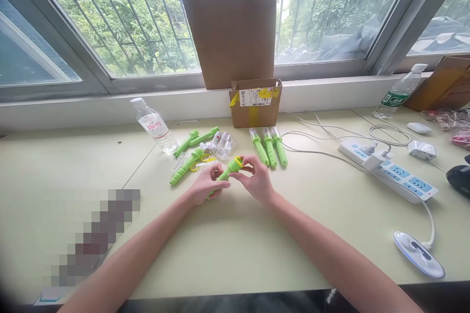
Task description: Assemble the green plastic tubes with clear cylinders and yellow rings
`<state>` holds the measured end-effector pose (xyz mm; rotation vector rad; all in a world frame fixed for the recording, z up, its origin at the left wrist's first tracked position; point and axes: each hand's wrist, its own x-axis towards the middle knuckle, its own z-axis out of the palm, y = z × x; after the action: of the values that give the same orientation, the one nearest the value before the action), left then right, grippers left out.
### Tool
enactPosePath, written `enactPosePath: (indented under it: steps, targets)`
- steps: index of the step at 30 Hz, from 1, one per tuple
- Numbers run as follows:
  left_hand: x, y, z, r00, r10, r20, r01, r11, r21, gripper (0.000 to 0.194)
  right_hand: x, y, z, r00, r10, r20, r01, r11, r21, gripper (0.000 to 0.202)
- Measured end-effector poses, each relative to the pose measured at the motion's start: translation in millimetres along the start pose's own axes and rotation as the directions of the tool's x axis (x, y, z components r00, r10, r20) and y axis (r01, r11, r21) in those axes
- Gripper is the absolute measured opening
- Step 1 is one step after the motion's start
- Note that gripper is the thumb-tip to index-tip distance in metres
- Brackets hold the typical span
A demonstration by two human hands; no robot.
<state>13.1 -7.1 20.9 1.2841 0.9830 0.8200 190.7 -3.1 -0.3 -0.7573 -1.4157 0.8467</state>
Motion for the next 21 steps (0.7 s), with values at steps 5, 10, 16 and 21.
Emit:
enactPosePath:
  steps: [5, 10, 16, 21]
  targets:
    - [0, 2, 2.8, 1.000, 0.007, 0.000, -0.007, 1.000, 0.028, 0.041, 0, 0, -1, 1.000, -0.004, -0.010, 0.003, 1.000, -0.017, 0.034]
    - [-2, 4, 5.1, 0.999, 0.031, 0.020, -0.032, 0.998, 0.059, 0.036, 1, 0, -3, 1.000, 0.012, -0.013, -0.012, 0.999, -0.036, 0.036]
    - [-6, 9, 10.0, 0.995, 0.045, 0.091, -0.058, 0.988, 0.145, 0.039, 1, 1, -5, 1.000, 0.018, 0.004, -0.018, 1.000, -0.023, 0.039]
    - [-6, 9, 10.5, 0.995, 0.038, 0.094, -0.051, 0.989, 0.141, 0.040, 1, 4, -5, 1.000, 0.012, 0.000, -0.012, 1.000, -0.026, 0.041]
